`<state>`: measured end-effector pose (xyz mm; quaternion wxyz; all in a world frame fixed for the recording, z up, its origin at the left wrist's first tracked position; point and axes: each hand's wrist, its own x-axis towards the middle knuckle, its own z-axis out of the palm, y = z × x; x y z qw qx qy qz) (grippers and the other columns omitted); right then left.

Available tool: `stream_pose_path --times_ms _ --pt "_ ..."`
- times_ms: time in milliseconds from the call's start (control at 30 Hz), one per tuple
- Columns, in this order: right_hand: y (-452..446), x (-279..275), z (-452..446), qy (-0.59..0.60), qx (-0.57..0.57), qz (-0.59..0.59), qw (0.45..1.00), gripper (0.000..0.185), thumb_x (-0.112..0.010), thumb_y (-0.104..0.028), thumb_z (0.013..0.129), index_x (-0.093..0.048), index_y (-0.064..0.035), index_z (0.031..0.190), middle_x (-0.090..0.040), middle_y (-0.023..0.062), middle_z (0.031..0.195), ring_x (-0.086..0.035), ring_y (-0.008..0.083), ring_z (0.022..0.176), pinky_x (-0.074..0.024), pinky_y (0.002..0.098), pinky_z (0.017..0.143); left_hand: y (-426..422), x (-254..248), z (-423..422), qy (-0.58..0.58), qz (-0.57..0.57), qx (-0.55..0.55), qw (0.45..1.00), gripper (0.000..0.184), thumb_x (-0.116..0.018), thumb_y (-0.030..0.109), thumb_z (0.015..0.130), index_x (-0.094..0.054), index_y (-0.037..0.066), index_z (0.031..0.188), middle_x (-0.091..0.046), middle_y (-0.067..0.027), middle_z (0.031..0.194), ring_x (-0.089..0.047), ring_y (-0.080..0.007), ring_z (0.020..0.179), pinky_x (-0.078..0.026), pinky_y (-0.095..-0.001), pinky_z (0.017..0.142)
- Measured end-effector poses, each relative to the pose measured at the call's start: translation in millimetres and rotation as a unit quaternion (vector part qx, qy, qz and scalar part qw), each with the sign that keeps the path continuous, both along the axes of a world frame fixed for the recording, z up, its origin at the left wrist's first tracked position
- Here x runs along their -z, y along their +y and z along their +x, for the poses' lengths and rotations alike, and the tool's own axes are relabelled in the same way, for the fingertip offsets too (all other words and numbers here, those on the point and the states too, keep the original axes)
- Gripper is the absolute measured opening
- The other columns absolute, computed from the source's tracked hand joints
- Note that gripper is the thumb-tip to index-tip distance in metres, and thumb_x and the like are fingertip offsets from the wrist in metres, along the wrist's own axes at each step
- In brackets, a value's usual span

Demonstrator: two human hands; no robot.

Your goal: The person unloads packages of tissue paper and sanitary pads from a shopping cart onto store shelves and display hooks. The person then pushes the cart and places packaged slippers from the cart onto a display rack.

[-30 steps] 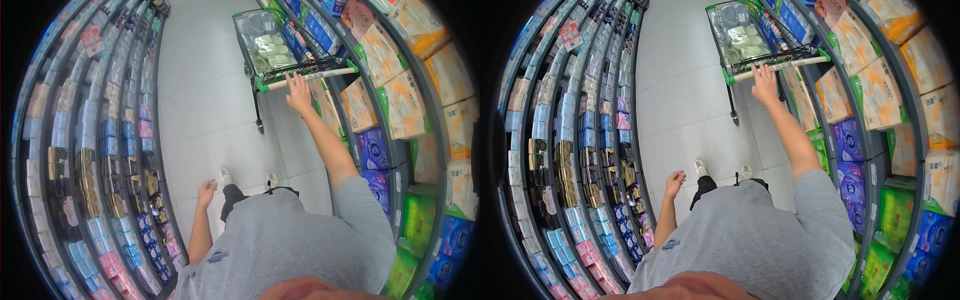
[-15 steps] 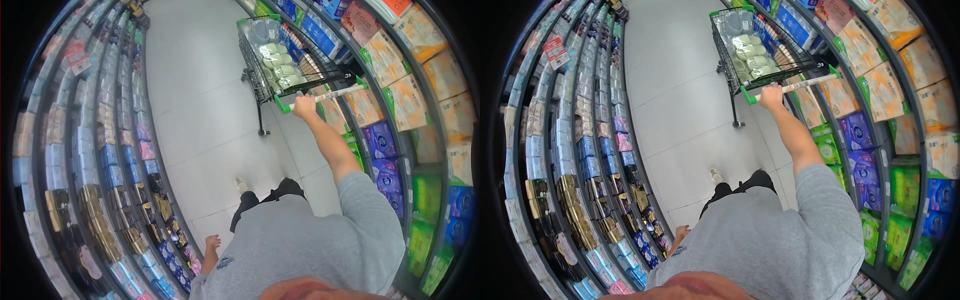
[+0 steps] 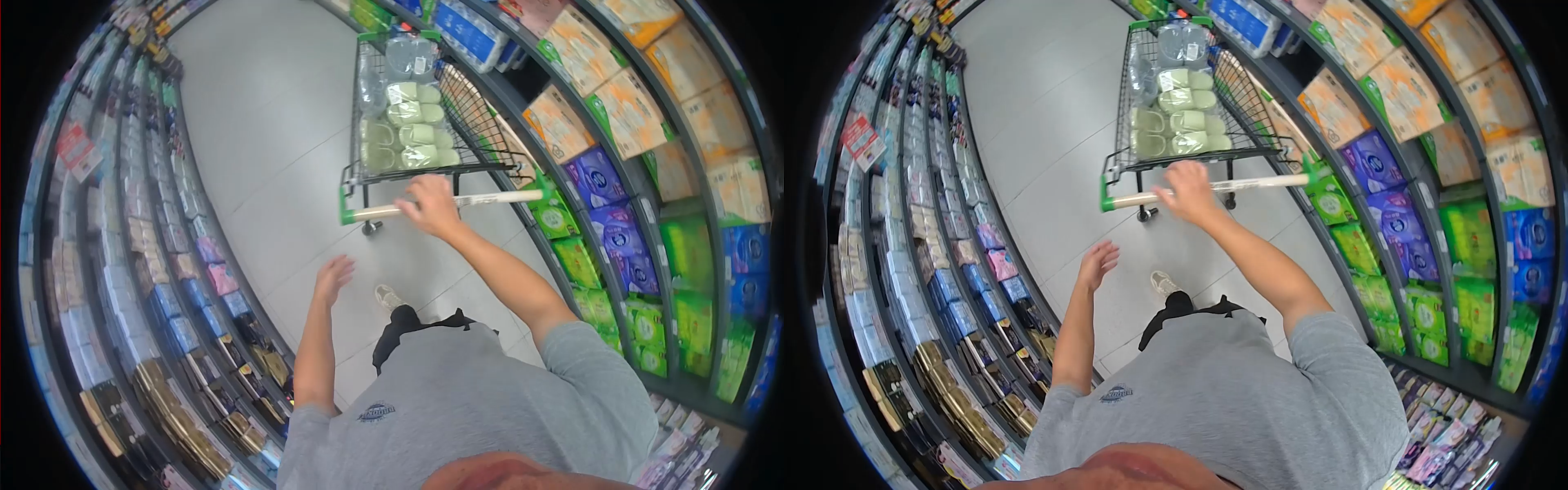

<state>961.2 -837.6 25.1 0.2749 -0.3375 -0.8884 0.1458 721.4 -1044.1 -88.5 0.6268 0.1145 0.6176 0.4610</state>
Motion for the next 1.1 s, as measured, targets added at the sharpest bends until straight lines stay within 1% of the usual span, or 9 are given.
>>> stream_pose_path --times_ms 67,167,233,367,600,667,867,1033,1100 --pt "17 1 57 0.042 0.144 0.090 0.985 0.028 -0.066 -0.033 0.084 -0.062 -0.0063 0.088 -0.058 0.0110 0.097 -0.051 0.0304 0.100 -0.0365 0.0438 0.088 39 -44 34 -0.110 0.092 0.018 0.990 0.047 -0.060 0.032 0.091 -0.048 0.002 0.126 -0.061 -0.0132 0.116 -0.058 -0.0243 0.109 -0.047 -0.0395 0.093" --pt "22 15 161 -0.089 0.284 0.069 0.952 0.029 -0.063 -0.033 0.086 -0.064 -0.0068 0.098 -0.061 0.0092 0.105 -0.052 0.0302 0.104 -0.0360 0.0464 0.094 78 -65 82 -0.203 0.106 -0.029 0.973 0.044 -0.059 0.036 0.092 -0.050 0.001 0.118 -0.060 -0.0158 0.118 -0.058 -0.0286 0.110 -0.047 -0.0427 0.095" --pt "11 12 217 -0.153 0.267 -0.163 0.937 0.032 -0.057 -0.036 0.089 -0.067 -0.0082 0.103 -0.058 0.0092 0.121 -0.049 0.0277 0.118 -0.0316 0.0510 0.103 96 -76 119 -0.262 0.061 -0.109 0.957 0.036 -0.058 0.035 0.092 -0.052 0.002 0.104 -0.061 -0.0175 0.111 -0.059 -0.0323 0.107 -0.047 -0.0443 0.096" --pt "-70 12 237 -0.133 0.214 -0.140 0.958 0.034 -0.054 -0.037 0.091 -0.070 -0.0093 0.102 -0.053 0.0093 0.133 -0.041 0.0246 0.130 -0.0269 0.0546 0.108 102 -69 173 -0.189 0.012 -0.254 0.948 0.036 -0.054 0.030 0.091 -0.045 0.000 0.108 -0.057 -0.0195 0.105 -0.059 -0.0303 0.100 -0.052 -0.0415 0.088" --pt "-195 3 259 -0.022 0.204 -0.161 0.965 0.038 -0.056 -0.041 0.090 -0.070 -0.0058 0.094 -0.053 0.0149 0.128 -0.035 0.0310 0.134 -0.0262 0.0608 0.106 7 -87 266 -0.055 -0.068 -0.132 0.987 0.032 -0.059 0.030 0.091 -0.052 0.003 0.107 -0.060 -0.0094 0.092 -0.063 -0.0221 0.083 -0.056 -0.0357 0.074" --pt "-230 0 284 -0.041 0.165 -0.165 0.971 0.043 -0.057 -0.044 0.088 -0.070 -0.0034 0.093 -0.054 0.0167 0.124 -0.034 0.0327 0.134 -0.0259 0.0612 0.105 -27 -79 324 -0.004 -0.034 -0.153 0.988 0.029 -0.061 0.015 0.090 -0.048 0.001 0.111 -0.059 -0.0118 0.086 -0.063 -0.0244 0.077 -0.056 -0.0397 0.065" --pt "-317 -1 328 -0.006 0.087 -0.153 0.984 0.048 -0.056 -0.048 0.088 -0.065 -0.0045 0.105 -0.050 0.0194 0.126 -0.028 0.0390 0.135 -0.0252 0.0611 0.106 -99 -97 375 0.053 0.030 -0.136 0.989 0.010 -0.056 0.004 0.085 -0.051 -0.005 0.085 -0.058 -0.0118 0.074 -0.062 -0.0249 0.066 -0.056 -0.0381 0.062" --pt "-367 -1 354 0.086 -0.007 -0.173 0.981 0.049 -0.058 -0.043 0.088 -0.058 -0.0077 0.123 -0.047 0.0157 0.134 -0.036 0.0340 0.131 -0.0348 0.0470 0.105 -145 -95 342 0.087 0.041 -0.062 0.994 0.013 -0.057 0.006 0.081 -0.052 -0.004 0.088 -0.056 -0.0126 0.078 -0.060 -0.0233 0.070 -0.056 -0.0369 0.066" --pt "-387 10 378 0.157 0.064 -0.216 0.962 0.046 -0.059 -0.041 0.089 -0.059 -0.0069 0.121 -0.051 0.0155 0.131 -0.044 0.0328 0.125 -0.0388 0.0438 0.101 -161 -101 326 0.099 0.041 -0.027 0.994 0.012 -0.056 0.007 0.082 -0.052 -0.003 0.088 -0.055 -0.0114 0.076 -0.060 -0.0225 0.069 -0.056 -0.0360 0.066"
